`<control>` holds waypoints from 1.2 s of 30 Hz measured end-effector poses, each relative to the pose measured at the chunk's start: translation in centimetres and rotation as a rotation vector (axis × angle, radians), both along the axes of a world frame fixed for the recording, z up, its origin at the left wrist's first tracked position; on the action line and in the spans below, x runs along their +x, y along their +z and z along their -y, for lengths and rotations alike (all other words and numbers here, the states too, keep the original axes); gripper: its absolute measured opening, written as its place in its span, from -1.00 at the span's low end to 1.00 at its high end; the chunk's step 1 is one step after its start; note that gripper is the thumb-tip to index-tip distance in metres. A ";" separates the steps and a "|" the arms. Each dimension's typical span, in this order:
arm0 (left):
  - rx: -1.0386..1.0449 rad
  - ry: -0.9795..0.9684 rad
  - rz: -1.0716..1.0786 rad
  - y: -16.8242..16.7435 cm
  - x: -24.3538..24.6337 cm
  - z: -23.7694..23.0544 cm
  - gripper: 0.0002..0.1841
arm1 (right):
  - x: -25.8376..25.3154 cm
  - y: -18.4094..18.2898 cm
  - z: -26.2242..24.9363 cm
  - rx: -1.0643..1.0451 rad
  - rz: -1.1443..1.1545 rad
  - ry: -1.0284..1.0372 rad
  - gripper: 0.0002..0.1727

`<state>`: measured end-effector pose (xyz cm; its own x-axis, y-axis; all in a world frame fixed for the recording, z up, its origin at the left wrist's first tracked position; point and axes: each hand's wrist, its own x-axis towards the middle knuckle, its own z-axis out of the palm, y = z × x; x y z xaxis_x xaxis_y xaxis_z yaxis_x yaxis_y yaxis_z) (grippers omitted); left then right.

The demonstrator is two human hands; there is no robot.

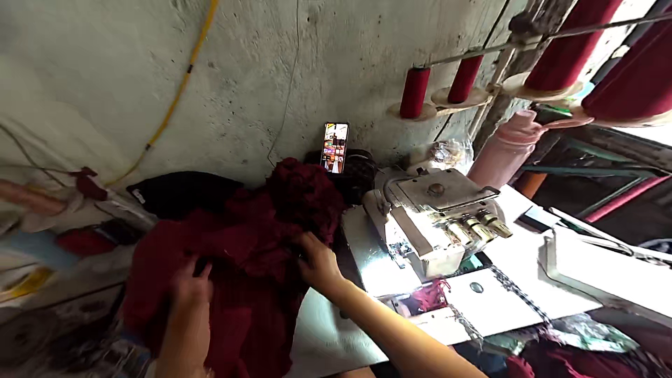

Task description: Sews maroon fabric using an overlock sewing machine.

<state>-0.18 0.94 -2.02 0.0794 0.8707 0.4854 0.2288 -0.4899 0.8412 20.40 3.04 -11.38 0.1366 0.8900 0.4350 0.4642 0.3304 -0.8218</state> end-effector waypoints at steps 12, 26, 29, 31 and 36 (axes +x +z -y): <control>0.164 -0.071 -0.473 7.0 6.2 -3.2 -0.21 | 1.9 18.6 -1.4 0.115 -0.261 0.277 -0.72; -0.090 0.102 0.151 22.5 7.1 -5.3 -0.47 | 4.7 26.9 1.3 0.002 0.763 -0.193 -0.48; -0.038 0.174 0.276 22.8 7.7 -6.7 -0.45 | 6.5 26.2 1.8 0.021 0.629 -0.118 -0.71; -0.034 0.166 0.416 22.8 7.8 -7.0 -0.49 | 7.5 24.7 2.1 0.126 0.414 -0.015 -0.79; -0.015 0.112 0.744 22.8 9.6 -5.9 -0.53 | 3.0 17.1 5.9 0.407 0.154 -0.051 -0.37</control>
